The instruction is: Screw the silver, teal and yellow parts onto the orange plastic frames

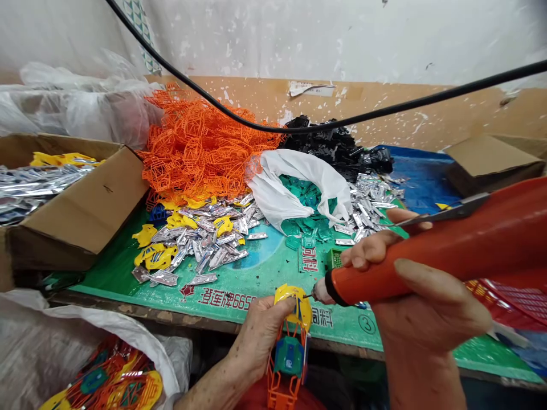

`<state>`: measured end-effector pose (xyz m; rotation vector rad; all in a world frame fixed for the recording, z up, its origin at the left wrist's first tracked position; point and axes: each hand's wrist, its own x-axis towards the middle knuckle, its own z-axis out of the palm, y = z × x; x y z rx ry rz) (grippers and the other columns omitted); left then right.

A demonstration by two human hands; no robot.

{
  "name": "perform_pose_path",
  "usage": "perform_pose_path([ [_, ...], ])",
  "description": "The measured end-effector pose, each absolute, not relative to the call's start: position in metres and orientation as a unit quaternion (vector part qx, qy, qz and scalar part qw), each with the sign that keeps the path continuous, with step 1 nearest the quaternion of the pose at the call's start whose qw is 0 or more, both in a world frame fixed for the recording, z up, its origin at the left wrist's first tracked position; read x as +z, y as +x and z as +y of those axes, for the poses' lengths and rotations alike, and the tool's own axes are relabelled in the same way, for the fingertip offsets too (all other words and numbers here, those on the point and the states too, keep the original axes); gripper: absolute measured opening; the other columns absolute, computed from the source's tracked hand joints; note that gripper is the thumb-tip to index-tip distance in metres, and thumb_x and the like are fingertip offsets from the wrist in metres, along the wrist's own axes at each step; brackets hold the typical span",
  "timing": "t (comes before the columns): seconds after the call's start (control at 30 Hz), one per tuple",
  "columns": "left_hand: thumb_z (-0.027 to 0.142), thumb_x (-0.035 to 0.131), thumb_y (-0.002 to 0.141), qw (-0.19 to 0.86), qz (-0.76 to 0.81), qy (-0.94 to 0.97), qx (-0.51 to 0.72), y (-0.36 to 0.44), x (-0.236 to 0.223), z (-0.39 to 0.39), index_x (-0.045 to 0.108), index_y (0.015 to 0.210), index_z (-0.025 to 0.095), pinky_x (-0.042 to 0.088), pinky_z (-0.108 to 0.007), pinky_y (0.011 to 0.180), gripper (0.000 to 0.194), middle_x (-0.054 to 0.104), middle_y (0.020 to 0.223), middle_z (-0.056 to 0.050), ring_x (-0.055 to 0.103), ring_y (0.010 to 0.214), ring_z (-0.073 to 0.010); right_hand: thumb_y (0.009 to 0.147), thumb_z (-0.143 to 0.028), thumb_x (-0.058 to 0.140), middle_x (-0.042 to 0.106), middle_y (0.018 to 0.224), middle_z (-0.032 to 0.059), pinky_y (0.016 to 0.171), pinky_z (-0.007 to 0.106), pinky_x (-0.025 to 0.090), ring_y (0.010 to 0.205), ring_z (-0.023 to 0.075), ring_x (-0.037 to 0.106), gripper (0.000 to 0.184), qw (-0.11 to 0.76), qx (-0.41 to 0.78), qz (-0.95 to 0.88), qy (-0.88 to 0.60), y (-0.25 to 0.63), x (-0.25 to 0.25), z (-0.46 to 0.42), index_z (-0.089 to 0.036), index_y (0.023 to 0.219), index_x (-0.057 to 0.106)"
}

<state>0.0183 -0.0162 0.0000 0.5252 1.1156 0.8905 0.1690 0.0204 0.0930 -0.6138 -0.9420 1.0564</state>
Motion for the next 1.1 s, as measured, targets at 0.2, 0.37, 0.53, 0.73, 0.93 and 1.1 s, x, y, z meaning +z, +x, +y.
perform_pose_path([
  [0.2, 0.041, 0.067, 0.071, 0.702, 0.516, 0.290, 0.397, 0.017, -0.003, -0.015, 0.067, 0.070, 0.012, 0.041, -0.023, 0.054, 0.029, 0.063, 0.061, -0.003, 0.054, 0.056, -0.0144, 0.069, -0.020, 0.059, 0.059, 0.067, 0.0007, 0.063, 0.035, 0.046, 0.060, 0.0156, 0.053, 0.037, 0.711, 0.502, -0.413, -0.267, 0.170, 0.094, 0.022, -0.021, 0.106, 0.059],
  [0.37, 0.039, 0.064, 0.074, 0.662, 0.520, 0.365, 0.398, 0.013, 0.001, -0.014, 0.068, 0.069, 0.013, 0.039, -0.022, 0.055, 0.027, 0.063, 0.064, -0.002, 0.051, 0.058, -0.0136, 0.068, -0.023, 0.061, 0.057, 0.067, 0.0000, 0.062, 0.036, 0.046, 0.059, 0.0156, 0.053, 0.037, 0.704, 0.511, -0.416, -0.266, 0.169, 0.095, 0.023, -0.022, 0.105, 0.060],
  [0.53, 0.035, 0.061, 0.076, 0.621, 0.525, 0.429, 0.393, 0.011, 0.005, -0.015, 0.068, 0.066, 0.013, 0.036, -0.021, 0.055, 0.025, 0.060, 0.063, -0.001, 0.048, 0.059, -0.0134, 0.066, -0.022, 0.060, 0.057, 0.065, 0.0004, 0.061, 0.035, 0.046, 0.058, 0.0156, 0.052, 0.038, 0.705, 0.514, -0.412, -0.264, 0.169, 0.095, 0.022, -0.021, 0.104, 0.060],
  [0.73, 0.036, 0.062, 0.076, 0.666, 0.519, 0.381, 0.377, 0.013, 0.004, -0.017, 0.068, 0.068, 0.014, 0.040, -0.022, 0.057, 0.025, 0.062, 0.066, -0.002, 0.052, 0.060, -0.0136, 0.065, -0.023, 0.060, 0.056, 0.064, 0.0002, 0.060, 0.035, 0.046, 0.057, 0.0154, 0.051, 0.039, 0.702, 0.521, -0.406, -0.266, 0.169, 0.093, 0.023, -0.021, 0.104, 0.061],
  [0.93, 0.035, 0.068, 0.070, 0.768, 0.461, 0.183, 0.406, 0.015, -0.002, -0.015, 0.065, 0.070, 0.012, 0.044, -0.023, 0.050, 0.023, 0.064, 0.059, -0.004, 0.056, 0.049, -0.0129, 0.064, -0.026, 0.060, 0.054, 0.064, -0.0009, 0.058, 0.036, 0.046, 0.055, 0.0146, 0.050, 0.039, 0.705, 0.531, -0.387, -0.269, 0.171, 0.094, 0.027, -0.023, 0.102, 0.061],
  [1.1, 0.036, 0.066, 0.075, 0.799, 0.434, 0.036, 0.415, -0.001, -0.001, -0.001, 0.061, 0.076, 0.013, 0.051, -0.029, 0.050, 0.023, 0.067, 0.058, -0.005, 0.062, 0.046, -0.0166, 0.062, -0.025, 0.059, 0.055, 0.061, -0.0025, 0.056, 0.034, 0.045, 0.052, 0.0136, 0.050, 0.038, 0.723, 0.503, -0.396, -0.262, 0.181, 0.096, 0.038, -0.024, 0.101, 0.060],
])
